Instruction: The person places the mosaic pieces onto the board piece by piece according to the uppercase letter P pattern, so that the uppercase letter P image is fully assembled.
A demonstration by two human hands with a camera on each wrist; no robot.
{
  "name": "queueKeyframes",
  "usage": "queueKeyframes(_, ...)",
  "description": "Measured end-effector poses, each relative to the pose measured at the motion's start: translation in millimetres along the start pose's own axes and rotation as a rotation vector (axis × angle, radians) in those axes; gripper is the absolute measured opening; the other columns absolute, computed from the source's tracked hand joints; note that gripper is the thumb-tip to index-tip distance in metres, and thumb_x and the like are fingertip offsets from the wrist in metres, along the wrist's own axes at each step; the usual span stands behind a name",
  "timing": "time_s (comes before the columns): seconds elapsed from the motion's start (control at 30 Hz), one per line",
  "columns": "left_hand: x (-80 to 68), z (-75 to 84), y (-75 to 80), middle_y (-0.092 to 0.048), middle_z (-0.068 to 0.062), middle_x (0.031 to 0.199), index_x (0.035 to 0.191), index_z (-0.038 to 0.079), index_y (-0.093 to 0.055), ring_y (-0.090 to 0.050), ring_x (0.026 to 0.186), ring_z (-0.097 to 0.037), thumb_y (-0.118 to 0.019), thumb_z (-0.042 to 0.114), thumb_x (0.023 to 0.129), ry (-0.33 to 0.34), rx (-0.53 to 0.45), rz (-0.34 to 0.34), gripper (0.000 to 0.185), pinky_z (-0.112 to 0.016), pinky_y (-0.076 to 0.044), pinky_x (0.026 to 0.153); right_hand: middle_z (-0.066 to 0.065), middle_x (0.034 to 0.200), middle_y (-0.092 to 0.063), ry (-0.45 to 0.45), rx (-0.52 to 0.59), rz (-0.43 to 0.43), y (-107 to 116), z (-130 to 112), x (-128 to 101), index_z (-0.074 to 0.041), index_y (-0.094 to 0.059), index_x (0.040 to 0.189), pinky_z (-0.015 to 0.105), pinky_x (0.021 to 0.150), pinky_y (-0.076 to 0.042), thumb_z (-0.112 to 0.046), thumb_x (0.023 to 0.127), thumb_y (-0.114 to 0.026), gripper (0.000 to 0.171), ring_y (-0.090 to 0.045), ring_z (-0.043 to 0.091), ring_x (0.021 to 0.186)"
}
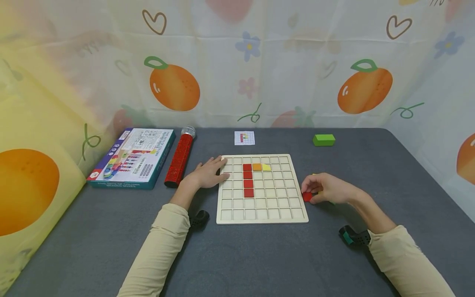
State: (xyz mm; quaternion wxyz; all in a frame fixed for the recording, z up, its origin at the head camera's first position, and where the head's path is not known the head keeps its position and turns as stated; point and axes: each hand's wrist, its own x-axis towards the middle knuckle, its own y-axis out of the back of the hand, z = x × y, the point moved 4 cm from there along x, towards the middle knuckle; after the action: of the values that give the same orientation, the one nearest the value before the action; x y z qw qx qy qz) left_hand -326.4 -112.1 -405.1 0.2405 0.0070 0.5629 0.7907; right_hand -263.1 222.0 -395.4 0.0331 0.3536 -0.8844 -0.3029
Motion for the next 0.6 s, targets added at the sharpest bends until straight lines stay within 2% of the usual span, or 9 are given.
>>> queueKeyframes(0.27,1.9,-1.6,-1.8,-0.014,-0.015,0.157,0.152,0.009,-0.023,-0.009,0.143,-0.035,-0.048,0.04,0.098,-0.009,0.002,-0.003,0.067,-0.06,-0.006,0.109,0.012,0.1,-0.061,0.009,-0.033,0.02,-0.2,-3.6,-0.2,0.005,-0.061,0.108,0.031,0.074,-0.052,0.01,0.08,-0.069,0.029,-0.059,0.025,0.09)
queueKeyframes(0.6,-0.6,-0.2,-0.3,-0.014,-0.014,0.157,0.152,0.01,-0.023,-0.008,0.143,-0.034,-0.049,0.04,0.098,-0.005,-0.005,-0.002,0.067,-0.059,-0.006,0.109,0.009,0.087,-0.058,-0.016,-0.067,0.083,1.5,-0.4,1.3,0.003,-0.062,0.107,0.028,0.062,-0.048,0.009,0.081,-0.068,0.027,-0.054,0.022,0.077)
